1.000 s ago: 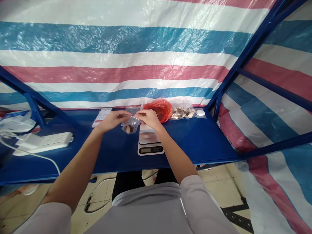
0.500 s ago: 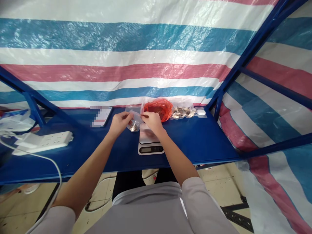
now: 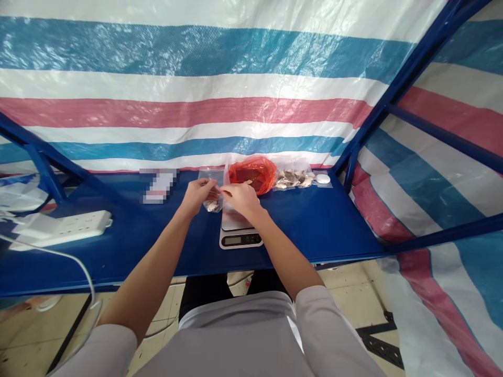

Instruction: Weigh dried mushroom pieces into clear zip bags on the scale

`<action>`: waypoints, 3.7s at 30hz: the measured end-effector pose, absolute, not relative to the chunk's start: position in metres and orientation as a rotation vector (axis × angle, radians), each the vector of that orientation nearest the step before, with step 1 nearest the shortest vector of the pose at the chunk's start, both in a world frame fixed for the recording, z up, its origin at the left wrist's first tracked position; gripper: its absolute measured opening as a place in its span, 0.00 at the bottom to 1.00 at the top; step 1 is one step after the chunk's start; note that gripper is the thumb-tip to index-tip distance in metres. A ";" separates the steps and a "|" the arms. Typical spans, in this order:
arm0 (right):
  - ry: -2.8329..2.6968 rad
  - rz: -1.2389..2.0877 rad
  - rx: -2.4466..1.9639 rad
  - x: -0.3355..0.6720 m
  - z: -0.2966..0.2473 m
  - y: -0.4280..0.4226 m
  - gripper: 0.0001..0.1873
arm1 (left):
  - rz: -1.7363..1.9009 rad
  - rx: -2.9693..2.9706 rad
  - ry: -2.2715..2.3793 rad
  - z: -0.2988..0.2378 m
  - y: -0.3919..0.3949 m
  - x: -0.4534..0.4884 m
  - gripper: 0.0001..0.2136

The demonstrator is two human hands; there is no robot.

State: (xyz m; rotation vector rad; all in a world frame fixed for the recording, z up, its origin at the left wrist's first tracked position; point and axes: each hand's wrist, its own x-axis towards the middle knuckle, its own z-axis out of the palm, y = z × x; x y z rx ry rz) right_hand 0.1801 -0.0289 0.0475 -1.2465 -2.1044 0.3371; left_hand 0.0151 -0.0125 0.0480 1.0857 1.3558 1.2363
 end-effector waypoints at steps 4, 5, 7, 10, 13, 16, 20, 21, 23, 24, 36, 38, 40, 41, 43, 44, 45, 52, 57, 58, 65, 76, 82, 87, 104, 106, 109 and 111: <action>-1.910 0.660 -1.128 0.186 0.045 -0.021 0.10 | 1.215 1.103 1.266 0.048 -0.015 0.012 0.15; -1.865 0.738 -1.101 0.188 0.045 -0.019 0.11 | 1.201 1.102 1.230 0.049 -0.017 0.011 0.16; -1.833 0.821 -1.079 0.191 0.046 -0.016 0.11 | 1.160 1.098 1.150 0.050 -0.020 0.010 0.17; -1.872 0.856 -1.098 0.194 0.046 -0.012 0.10 | 1.098 1.111 1.075 0.051 -0.023 0.009 0.18; -1.921 0.911 -1.096 0.194 0.046 -0.012 0.11 | 1.082 1.128 1.078 0.049 -0.024 0.008 0.19; -1.999 0.858 -1.095 0.193 0.048 -0.013 0.14 | 1.086 1.151 1.100 0.046 -0.022 0.009 0.18; -2.051 0.771 -1.090 0.192 0.051 -0.013 0.18 | 1.096 1.176 1.138 0.043 -0.020 0.010 0.19; -2.043 0.777 -1.086 0.192 0.051 -0.013 0.18 | 1.096 1.184 1.133 0.043 -0.020 0.010 0.19; -2.003 0.836 -1.080 0.193 0.049 -0.012 0.16 | 1.091 1.214 1.104 0.044 -0.020 0.009 0.19; -1.973 0.885 -1.076 0.194 0.049 -0.011 0.15 | 1.083 1.233 1.085 0.044 -0.020 0.008 0.19; -1.481 1.384 -1.057 0.197 0.036 -0.006 0.15 | 0.911 1.323 1.040 0.045 -0.022 -0.007 0.21; -1.512 1.381 -1.064 0.199 0.034 -0.006 0.16 | 0.888 1.339 1.068 0.046 -0.023 -0.009 0.22; -1.615 1.341 -1.047 0.200 0.033 -0.006 0.16 | 0.870 1.374 1.079 0.046 -0.023 -0.009 0.22; -1.667 1.317 -1.037 0.199 0.034 -0.007 0.16 | 0.866 1.400 1.081 0.047 -0.024 -0.008 0.22; -1.762 1.250 -1.028 0.198 0.037 -0.010 0.16 | 0.864 1.460 1.088 0.048 -0.023 -0.006 0.23; -1.806 1.211 -1.028 0.198 0.039 -0.011 0.16 | 0.861 1.490 1.093 0.048 -0.023 -0.005 0.23; -1.847 1.177 -1.029 0.198 0.042 -0.012 0.16 | 0.856 1.516 1.099 0.049 -0.023 -0.004 0.23; -1.968 0.979 -1.032 0.201 0.044 -0.010 0.13 | 0.837 1.645 1.102 0.055 -0.025 -0.003 0.23; -1.957 0.976 -1.025 0.202 0.035 -0.006 0.13 | 0.810 1.660 1.101 0.055 -0.024 -0.004 0.23; -1.956 0.970 -1.022 0.202 0.034 -0.005 0.13 | 0.807 1.667 1.102 0.054 -0.023 -0.003 0.23; -1.829 1.138 -1.009 0.201 0.032 -0.006 0.13 | 0.794 1.770 1.085 0.053 -0.020 -0.005 0.21; -1.748 1.050 -1.051 0.199 0.021 -0.005 0.12 | 0.744 1.804 1.087 0.055 -0.020 -0.012 0.20; -1.964 0.597 -1.213 0.200 0.035 -0.012 0.09 | 0.798 1.853 1.283 0.052 -0.022 -0.019 0.20; -2.081 0.388 -1.355 0.195 0.043 -0.015 0.08 | 0.880 1.945 1.479 0.058 -0.025 -0.016 0.16; -2.096 0.768 -1.226 0.193 0.057 -0.018 0.14 | 0.872 1.729 1.480 0.055 -0.025 0.005 0.13; -2.013 0.894 -1.231 0.196 0.057 -0.016 0.12 | 0.852 1.822 1.562 0.060 -0.026 0.000 0.11; -1.874 1.099 -1.209 0.202 0.055 -0.012 0.09 | 0.804 1.945 1.636 0.067 -0.025 -0.010 0.10; -1.829 1.173 -1.205 0.205 0.052 -0.009 0.08 | 0.749 2.007 1.650 0.071 -0.024 -0.017 0.10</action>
